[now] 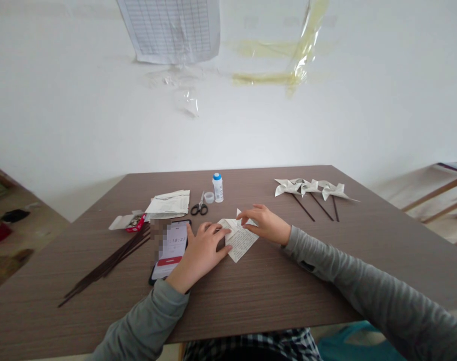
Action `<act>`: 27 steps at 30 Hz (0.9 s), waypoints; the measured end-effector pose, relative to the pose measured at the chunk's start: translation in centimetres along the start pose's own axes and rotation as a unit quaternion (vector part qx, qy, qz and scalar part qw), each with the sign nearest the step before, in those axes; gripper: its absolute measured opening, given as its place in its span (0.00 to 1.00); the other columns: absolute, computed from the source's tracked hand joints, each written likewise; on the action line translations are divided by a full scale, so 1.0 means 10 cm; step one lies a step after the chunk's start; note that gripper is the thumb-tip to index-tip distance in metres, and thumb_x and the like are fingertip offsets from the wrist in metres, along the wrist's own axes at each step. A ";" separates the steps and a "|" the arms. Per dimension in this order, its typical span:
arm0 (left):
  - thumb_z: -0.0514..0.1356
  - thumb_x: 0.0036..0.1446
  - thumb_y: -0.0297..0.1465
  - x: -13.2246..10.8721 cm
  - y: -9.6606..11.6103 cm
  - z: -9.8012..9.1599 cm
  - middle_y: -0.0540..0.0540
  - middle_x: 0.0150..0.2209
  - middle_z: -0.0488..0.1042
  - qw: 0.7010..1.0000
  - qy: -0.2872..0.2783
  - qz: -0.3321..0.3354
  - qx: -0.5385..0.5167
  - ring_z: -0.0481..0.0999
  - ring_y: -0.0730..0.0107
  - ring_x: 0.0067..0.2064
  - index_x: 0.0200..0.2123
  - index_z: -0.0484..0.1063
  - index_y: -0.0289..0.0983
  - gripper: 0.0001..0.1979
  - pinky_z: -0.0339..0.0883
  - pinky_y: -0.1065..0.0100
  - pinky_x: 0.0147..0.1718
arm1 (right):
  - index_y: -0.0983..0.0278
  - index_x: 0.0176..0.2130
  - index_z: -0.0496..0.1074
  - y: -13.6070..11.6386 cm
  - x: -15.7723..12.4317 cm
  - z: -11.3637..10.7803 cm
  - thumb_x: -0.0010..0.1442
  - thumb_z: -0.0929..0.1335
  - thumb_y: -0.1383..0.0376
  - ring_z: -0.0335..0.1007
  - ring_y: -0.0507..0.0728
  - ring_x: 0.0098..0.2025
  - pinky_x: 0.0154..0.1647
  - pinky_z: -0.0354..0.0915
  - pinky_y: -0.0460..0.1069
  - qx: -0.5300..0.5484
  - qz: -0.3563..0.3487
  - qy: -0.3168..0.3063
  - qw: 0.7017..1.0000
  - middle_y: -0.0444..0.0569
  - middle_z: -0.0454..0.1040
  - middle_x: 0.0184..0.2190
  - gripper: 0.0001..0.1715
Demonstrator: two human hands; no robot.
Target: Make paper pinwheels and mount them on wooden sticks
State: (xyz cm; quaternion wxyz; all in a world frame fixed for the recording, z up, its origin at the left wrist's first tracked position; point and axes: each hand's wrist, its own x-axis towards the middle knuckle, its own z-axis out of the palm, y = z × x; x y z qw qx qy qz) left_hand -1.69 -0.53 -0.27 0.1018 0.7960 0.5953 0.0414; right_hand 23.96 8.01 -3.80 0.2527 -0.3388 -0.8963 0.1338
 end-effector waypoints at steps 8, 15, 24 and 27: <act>0.68 0.76 0.35 0.03 0.07 0.04 0.39 0.75 0.79 1.000 0.016 0.000 -0.004 0.69 0.31 0.79 0.71 0.82 0.51 0.24 0.42 0.08 0.78 | 0.58 0.49 0.88 -0.20 -0.36 0.02 0.77 0.75 0.65 0.87 0.63 0.49 0.80 0.62 0.70 -0.081 -0.022 -0.028 0.996 0.50 0.90 0.42 0.07; 0.69 0.75 0.34 0.04 0.09 0.05 0.40 0.73 0.81 1.000 0.026 0.001 -0.002 0.70 0.31 0.79 0.70 0.84 0.52 0.23 0.45 0.09 0.79 | 0.57 0.48 0.88 -0.29 -0.37 0.04 0.72 0.81 0.51 0.84 0.66 0.52 0.81 0.59 0.73 -0.146 -0.029 -0.034 0.988 0.51 0.88 0.45 0.14; 0.68 0.76 0.34 0.04 0.10 0.04 0.39 0.75 0.79 1.000 0.017 0.002 -0.002 0.69 0.32 0.79 0.71 0.82 0.51 0.23 0.42 0.08 0.78 | 0.58 0.46 0.87 -0.32 -0.39 0.09 0.72 0.80 0.47 0.82 0.66 0.51 0.81 0.58 0.74 -0.185 -0.045 -0.026 0.981 0.51 0.86 0.43 0.18; 0.67 0.76 0.34 0.04 0.10 0.04 0.39 0.75 0.79 1.000 0.020 0.003 -0.001 0.69 0.31 0.79 0.71 0.82 0.50 0.23 0.43 0.08 0.78 | 0.58 0.46 0.87 -0.33 -0.39 0.09 0.72 0.80 0.48 0.83 0.66 0.51 0.81 0.58 0.75 -0.178 -0.043 -0.021 0.983 0.51 0.87 0.43 0.16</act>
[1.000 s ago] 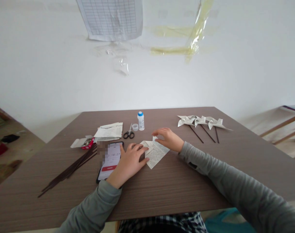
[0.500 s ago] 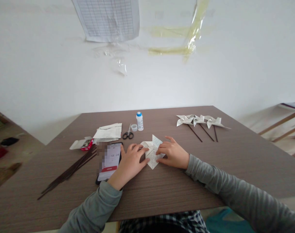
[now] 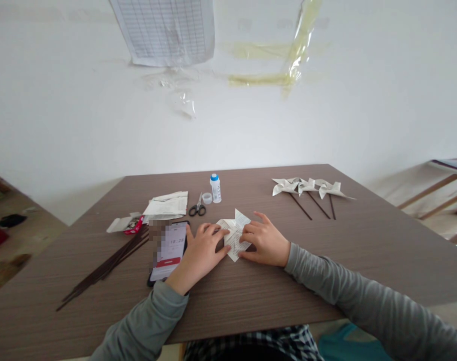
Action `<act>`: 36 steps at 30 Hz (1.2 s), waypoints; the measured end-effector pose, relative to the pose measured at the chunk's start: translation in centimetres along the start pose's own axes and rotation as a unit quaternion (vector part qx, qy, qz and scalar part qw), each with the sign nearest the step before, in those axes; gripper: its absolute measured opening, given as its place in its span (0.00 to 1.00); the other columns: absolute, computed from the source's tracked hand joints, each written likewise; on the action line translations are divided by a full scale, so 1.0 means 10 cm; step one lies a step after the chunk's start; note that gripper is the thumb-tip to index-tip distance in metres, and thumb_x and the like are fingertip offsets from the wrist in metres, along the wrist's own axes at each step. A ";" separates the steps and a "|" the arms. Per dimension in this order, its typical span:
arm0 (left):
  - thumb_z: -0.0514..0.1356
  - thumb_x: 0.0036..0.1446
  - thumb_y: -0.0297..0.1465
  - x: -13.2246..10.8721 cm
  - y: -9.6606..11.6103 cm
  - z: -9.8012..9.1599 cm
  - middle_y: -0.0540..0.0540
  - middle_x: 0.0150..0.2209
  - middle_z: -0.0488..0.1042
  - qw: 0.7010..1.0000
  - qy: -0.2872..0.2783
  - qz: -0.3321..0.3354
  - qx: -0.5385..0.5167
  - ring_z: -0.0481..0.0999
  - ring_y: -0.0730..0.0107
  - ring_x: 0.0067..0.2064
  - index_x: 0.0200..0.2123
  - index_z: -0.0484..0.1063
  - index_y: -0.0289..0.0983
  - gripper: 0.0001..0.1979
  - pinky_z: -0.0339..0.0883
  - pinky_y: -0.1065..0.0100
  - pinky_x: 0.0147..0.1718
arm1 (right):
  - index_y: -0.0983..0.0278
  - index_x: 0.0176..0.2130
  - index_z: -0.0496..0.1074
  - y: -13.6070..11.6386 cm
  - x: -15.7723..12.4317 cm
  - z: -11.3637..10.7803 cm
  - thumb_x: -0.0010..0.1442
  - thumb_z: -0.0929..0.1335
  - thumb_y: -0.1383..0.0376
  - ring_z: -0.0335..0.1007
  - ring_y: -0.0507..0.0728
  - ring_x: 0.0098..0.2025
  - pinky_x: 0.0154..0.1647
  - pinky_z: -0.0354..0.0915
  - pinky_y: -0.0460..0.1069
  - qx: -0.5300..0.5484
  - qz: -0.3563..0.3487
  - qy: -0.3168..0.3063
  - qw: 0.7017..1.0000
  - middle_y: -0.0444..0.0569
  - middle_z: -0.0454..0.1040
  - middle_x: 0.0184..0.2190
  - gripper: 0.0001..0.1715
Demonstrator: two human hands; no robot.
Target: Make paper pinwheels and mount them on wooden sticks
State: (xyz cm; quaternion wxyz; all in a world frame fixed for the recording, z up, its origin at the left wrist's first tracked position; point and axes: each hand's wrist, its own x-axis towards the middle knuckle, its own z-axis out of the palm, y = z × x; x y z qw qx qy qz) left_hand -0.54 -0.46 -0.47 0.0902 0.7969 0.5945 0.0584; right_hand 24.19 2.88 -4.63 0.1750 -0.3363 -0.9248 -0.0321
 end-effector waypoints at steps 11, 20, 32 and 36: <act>0.66 0.76 0.36 0.00 -0.04 0.02 0.38 0.73 0.80 1.000 0.011 0.011 -0.010 0.70 0.32 0.77 0.69 0.84 0.50 0.22 0.45 0.13 0.79 | 0.54 0.53 0.86 -0.03 0.00 -0.07 0.69 0.76 0.64 0.85 0.67 0.53 0.82 0.58 0.73 0.056 0.028 0.007 0.998 0.50 0.89 0.46 0.14; 0.68 0.75 0.35 0.00 -0.03 0.02 0.39 0.77 0.77 1.000 0.003 0.001 -0.009 0.68 0.30 0.80 0.70 0.83 0.51 0.23 0.47 0.11 0.78 | 0.56 0.57 0.86 0.00 -0.01 -0.07 0.67 0.72 0.72 0.85 0.67 0.55 0.82 0.57 0.77 0.067 0.015 0.000 0.998 0.52 0.90 0.50 0.23; 0.68 0.73 0.36 0.02 -0.04 0.01 0.40 0.73 0.80 1.000 0.000 0.014 -0.025 0.69 0.31 0.79 0.68 0.83 0.50 0.22 0.45 0.12 0.79 | 0.57 0.54 0.86 0.13 -0.03 0.10 0.82 0.68 0.67 0.85 0.62 0.56 0.78 0.67 0.69 0.129 0.067 0.036 0.989 0.52 0.88 0.51 0.15; 0.69 0.72 0.36 0.03 -0.06 0.04 0.40 0.73 0.81 0.999 0.010 0.019 -0.029 0.70 0.32 0.78 0.69 0.82 0.50 0.25 0.47 0.15 0.80 | 0.57 0.53 0.86 0.18 -0.02 0.18 0.82 0.68 0.67 0.85 0.61 0.52 0.76 0.69 0.66 0.138 0.092 0.041 0.985 0.51 0.87 0.49 0.15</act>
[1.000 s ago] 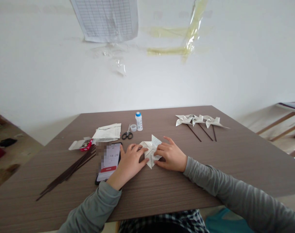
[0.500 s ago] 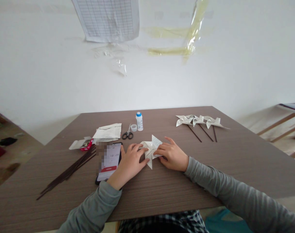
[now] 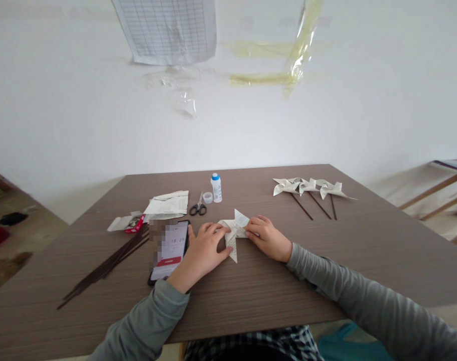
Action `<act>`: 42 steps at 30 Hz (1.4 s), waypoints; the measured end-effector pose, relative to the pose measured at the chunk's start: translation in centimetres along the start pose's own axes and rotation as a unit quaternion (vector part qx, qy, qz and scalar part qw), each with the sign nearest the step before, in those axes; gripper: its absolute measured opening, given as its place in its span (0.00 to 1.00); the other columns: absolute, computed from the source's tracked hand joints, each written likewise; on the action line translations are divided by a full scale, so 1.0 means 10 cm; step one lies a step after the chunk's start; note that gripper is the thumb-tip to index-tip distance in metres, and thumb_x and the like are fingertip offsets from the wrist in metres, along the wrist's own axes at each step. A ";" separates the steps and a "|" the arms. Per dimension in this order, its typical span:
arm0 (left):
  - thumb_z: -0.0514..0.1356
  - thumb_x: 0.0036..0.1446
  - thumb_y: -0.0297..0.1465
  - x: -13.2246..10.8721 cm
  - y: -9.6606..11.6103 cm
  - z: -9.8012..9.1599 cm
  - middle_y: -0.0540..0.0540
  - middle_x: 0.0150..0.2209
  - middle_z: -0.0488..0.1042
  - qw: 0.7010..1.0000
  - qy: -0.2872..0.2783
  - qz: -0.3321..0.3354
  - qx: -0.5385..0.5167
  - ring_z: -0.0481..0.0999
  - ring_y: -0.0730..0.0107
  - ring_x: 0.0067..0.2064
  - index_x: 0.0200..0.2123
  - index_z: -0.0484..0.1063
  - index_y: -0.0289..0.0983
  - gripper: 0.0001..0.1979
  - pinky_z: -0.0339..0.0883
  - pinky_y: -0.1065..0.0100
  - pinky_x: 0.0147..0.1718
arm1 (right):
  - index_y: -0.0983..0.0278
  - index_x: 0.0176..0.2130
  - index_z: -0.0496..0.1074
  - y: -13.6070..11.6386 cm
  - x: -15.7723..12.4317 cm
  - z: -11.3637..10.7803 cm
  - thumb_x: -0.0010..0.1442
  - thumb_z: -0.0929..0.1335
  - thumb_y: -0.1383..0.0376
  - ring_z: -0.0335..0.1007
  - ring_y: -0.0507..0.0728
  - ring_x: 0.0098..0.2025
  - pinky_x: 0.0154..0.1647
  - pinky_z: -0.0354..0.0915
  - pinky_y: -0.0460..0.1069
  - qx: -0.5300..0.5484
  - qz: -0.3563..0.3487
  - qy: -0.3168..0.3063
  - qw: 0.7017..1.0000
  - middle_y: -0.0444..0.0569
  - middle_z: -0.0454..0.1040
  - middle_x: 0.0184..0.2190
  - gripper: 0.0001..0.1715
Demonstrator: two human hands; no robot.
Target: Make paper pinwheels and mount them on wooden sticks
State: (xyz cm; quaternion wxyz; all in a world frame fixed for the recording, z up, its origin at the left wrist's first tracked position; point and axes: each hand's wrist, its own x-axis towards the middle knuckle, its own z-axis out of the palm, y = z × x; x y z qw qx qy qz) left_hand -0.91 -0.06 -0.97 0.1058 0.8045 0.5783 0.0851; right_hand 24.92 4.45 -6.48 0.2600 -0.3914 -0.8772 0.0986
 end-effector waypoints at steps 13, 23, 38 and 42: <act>0.68 0.71 0.36 -0.01 0.07 -0.01 0.37 0.73 0.80 1.000 -0.003 -0.002 0.007 0.71 0.32 0.78 0.73 0.78 0.49 0.28 0.47 0.13 0.79 | 0.57 0.53 0.82 -0.02 -0.01 0.04 0.78 0.73 0.66 0.87 0.62 0.47 0.81 0.61 0.74 -0.001 0.045 0.049 0.998 0.46 0.88 0.41 0.07; 0.69 0.70 0.36 -0.01 0.09 0.00 0.38 0.72 0.81 1.000 0.011 -0.007 0.004 0.72 0.31 0.77 0.72 0.79 0.50 0.29 0.47 0.16 0.81 | 0.54 0.52 0.87 -0.03 -0.03 0.01 0.80 0.72 0.65 0.87 0.63 0.50 0.83 0.59 0.74 -0.042 0.036 0.033 0.998 0.49 0.89 0.45 0.10; 0.69 0.71 0.35 0.00 0.13 0.00 0.36 0.72 0.80 1.000 -0.002 0.002 0.014 0.71 0.29 0.77 0.74 0.80 0.49 0.29 0.43 0.08 0.78 | 0.55 0.48 0.89 -0.05 -0.03 0.02 0.82 0.71 0.63 0.85 0.63 0.50 0.83 0.54 0.76 -0.073 0.016 0.032 0.997 0.48 0.89 0.43 0.13; 0.69 0.72 0.36 0.00 0.13 0.02 0.36 0.72 0.79 1.000 -0.004 0.002 0.027 0.71 0.30 0.77 0.74 0.80 0.53 0.29 0.44 0.09 0.78 | 0.53 0.47 0.89 -0.06 -0.02 0.03 0.81 0.72 0.63 0.86 0.63 0.50 0.83 0.55 0.75 -0.085 0.022 0.034 0.996 0.47 0.89 0.42 0.13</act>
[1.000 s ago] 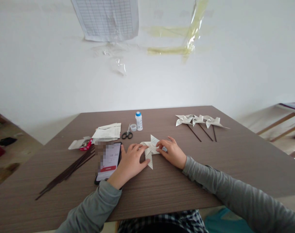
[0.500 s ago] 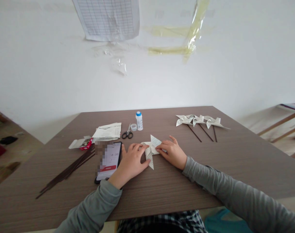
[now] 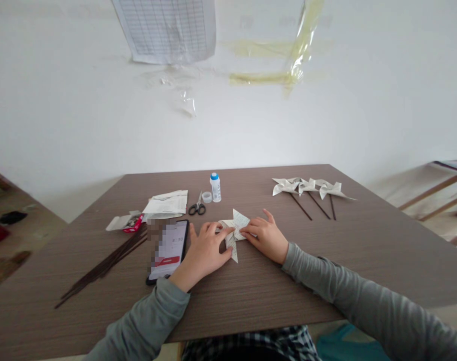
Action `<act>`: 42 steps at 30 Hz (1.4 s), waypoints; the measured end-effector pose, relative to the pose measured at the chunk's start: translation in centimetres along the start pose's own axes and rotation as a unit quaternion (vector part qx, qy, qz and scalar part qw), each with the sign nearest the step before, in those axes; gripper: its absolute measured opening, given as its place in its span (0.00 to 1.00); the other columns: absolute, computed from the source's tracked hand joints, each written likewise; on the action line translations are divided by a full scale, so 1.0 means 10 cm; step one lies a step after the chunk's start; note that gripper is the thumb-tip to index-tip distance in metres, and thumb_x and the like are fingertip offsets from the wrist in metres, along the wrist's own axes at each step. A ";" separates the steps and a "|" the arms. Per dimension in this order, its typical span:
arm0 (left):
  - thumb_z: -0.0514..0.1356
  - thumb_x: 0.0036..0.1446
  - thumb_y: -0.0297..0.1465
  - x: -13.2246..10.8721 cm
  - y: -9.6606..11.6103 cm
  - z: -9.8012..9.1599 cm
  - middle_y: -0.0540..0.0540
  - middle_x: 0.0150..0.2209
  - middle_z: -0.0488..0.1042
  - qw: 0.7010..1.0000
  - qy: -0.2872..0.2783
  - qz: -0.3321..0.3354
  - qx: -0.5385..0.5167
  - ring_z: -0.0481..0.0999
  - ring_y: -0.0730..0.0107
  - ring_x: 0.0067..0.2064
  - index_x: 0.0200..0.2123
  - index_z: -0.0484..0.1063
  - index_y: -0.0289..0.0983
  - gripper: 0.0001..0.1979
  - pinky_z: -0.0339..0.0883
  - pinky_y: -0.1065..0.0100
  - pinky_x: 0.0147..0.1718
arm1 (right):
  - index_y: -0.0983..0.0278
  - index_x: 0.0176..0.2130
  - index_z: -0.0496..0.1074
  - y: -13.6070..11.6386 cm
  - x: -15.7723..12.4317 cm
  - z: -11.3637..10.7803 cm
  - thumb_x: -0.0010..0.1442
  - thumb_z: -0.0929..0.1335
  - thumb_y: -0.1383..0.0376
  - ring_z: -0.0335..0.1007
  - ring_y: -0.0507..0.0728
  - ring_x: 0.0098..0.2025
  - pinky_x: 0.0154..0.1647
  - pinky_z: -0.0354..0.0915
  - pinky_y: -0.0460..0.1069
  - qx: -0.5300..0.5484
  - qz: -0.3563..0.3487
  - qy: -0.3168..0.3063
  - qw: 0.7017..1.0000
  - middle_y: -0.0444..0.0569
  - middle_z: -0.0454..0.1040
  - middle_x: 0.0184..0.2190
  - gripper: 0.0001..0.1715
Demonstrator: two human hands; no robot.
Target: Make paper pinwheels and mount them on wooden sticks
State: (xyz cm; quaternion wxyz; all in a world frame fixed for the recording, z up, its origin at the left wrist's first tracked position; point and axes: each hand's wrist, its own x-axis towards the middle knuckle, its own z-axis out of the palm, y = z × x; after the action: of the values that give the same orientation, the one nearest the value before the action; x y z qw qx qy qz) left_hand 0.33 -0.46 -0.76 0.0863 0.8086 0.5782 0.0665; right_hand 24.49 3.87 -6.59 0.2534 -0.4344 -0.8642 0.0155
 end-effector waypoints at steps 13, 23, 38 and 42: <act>0.69 0.72 0.36 -0.01 0.02 0.00 0.36 0.73 0.78 1.000 -0.001 -0.001 0.002 0.70 0.27 0.77 0.72 0.82 0.55 0.27 0.45 0.07 0.77 | 0.53 0.48 0.90 -0.02 0.01 -0.02 0.82 0.71 0.63 0.85 0.63 0.51 0.84 0.54 0.74 -0.004 0.005 -0.010 1.000 0.47 0.88 0.43 0.14; 0.70 0.71 0.37 0.00 0.01 0.03 0.38 0.71 0.79 1.000 0.017 -0.003 -0.003 0.72 0.28 0.76 0.69 0.85 0.57 0.26 0.46 0.09 0.78 | 0.52 0.53 0.91 -0.04 0.00 -0.06 0.78 0.76 0.59 0.86 0.65 0.50 0.82 0.55 0.78 0.017 0.007 -0.014 1.000 0.49 0.88 0.44 0.09; 0.70 0.71 0.38 0.01 -0.01 0.04 0.38 0.72 0.79 1.000 0.011 -0.002 0.003 0.71 0.28 0.76 0.70 0.85 0.56 0.26 0.46 0.09 0.78 | 0.51 0.53 0.91 -0.04 0.00 -0.09 0.78 0.76 0.58 0.86 0.66 0.53 0.84 0.53 0.77 0.022 0.016 -0.031 0.999 0.49 0.89 0.46 0.09; 0.70 0.71 0.37 0.01 -0.01 0.02 0.37 0.72 0.78 1.000 0.004 -0.005 -0.001 0.71 0.29 0.76 0.70 0.85 0.55 0.25 0.44 0.09 0.78 | 0.51 0.53 0.91 -0.05 0.01 -0.09 0.78 0.76 0.58 0.86 0.66 0.53 0.83 0.53 0.77 0.026 0.019 -0.034 0.999 0.49 0.89 0.46 0.09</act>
State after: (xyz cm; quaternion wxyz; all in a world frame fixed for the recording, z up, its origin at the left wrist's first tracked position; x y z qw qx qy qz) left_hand 0.34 -0.36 -1.01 0.0851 0.8053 0.5825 0.0702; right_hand 24.52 3.47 -5.69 0.2351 -0.4429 -0.8633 0.0576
